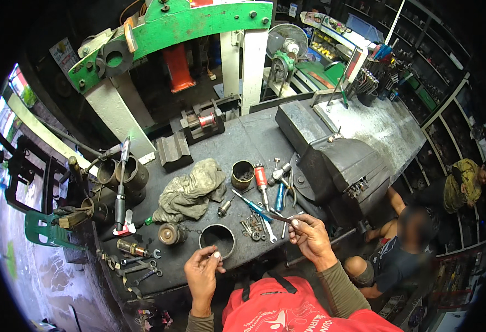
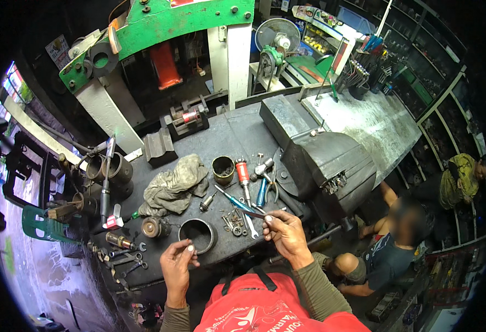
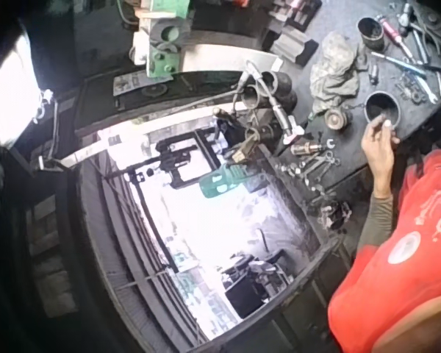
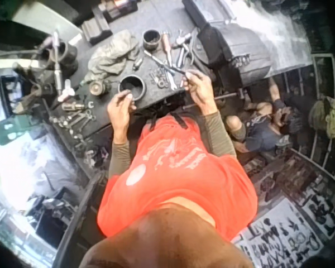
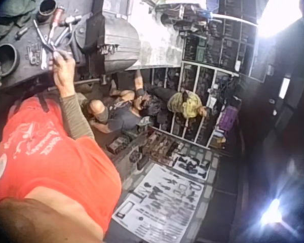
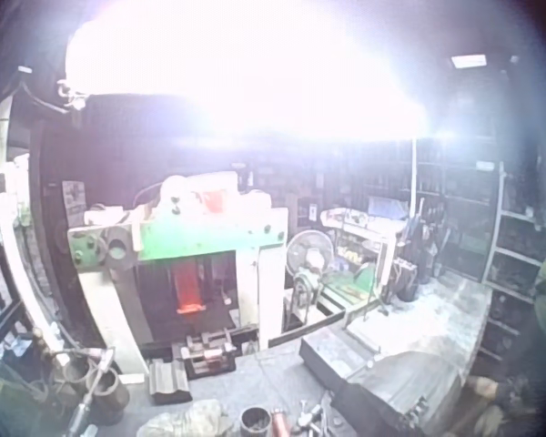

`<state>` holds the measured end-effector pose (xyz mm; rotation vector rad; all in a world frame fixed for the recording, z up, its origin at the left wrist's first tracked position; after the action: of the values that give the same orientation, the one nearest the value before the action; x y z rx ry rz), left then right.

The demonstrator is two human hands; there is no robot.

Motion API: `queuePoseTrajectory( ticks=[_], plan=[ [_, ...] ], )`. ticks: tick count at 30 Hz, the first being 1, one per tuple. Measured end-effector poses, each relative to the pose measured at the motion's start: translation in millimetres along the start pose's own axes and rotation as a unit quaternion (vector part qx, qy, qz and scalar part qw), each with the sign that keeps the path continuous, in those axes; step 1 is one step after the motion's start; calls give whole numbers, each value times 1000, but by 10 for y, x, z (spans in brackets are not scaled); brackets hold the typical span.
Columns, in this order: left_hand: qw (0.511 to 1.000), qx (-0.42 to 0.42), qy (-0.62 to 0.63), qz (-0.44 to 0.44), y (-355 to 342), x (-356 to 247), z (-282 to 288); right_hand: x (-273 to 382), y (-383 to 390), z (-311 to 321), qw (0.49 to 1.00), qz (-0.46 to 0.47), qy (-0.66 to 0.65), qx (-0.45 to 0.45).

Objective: The person works at a cluttered workbench in a workshop, using a torch to heat a metal component and then manipulating small parts with pliers and a screwdriver. The person repeatedly handles and adjusts the parts while another person works nearby.

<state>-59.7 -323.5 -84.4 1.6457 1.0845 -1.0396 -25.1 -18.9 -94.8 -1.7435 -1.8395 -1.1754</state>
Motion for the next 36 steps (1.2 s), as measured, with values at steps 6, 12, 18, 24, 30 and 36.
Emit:
queuePoseTrajectory(
  ticks=[6,12,18,24,30,36],
  plan=[
    [999,39,-22,-4,-120,-149,-574,277,216,-155,995,59,1,76],
    [998,43,9,-38,-123,-424,-1044,650,290,-352,980,115,134,92],
    [999,24,18,-39,-62,-517,-1221,809,242,-392,961,148,191,137],
    [999,10,14,-40,-33,-511,-1315,872,228,-357,955,151,200,158],
    [999,6,14,-50,-25,-533,-1351,949,236,-323,946,176,221,156],
    [999,15,8,-51,-11,-564,-1342,923,276,-326,949,178,210,154]
  ],
)
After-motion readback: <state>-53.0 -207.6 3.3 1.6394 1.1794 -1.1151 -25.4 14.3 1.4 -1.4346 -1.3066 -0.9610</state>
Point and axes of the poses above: each hand's wrist, its own y-axis away from the middle knuckle, its own z-axis out of the back of the hand, x = y × z, the point moved 6 cm from there along -y, towards the middle knuckle, and after that the axes turned 11 degrees about x, right-handed, at the moved point
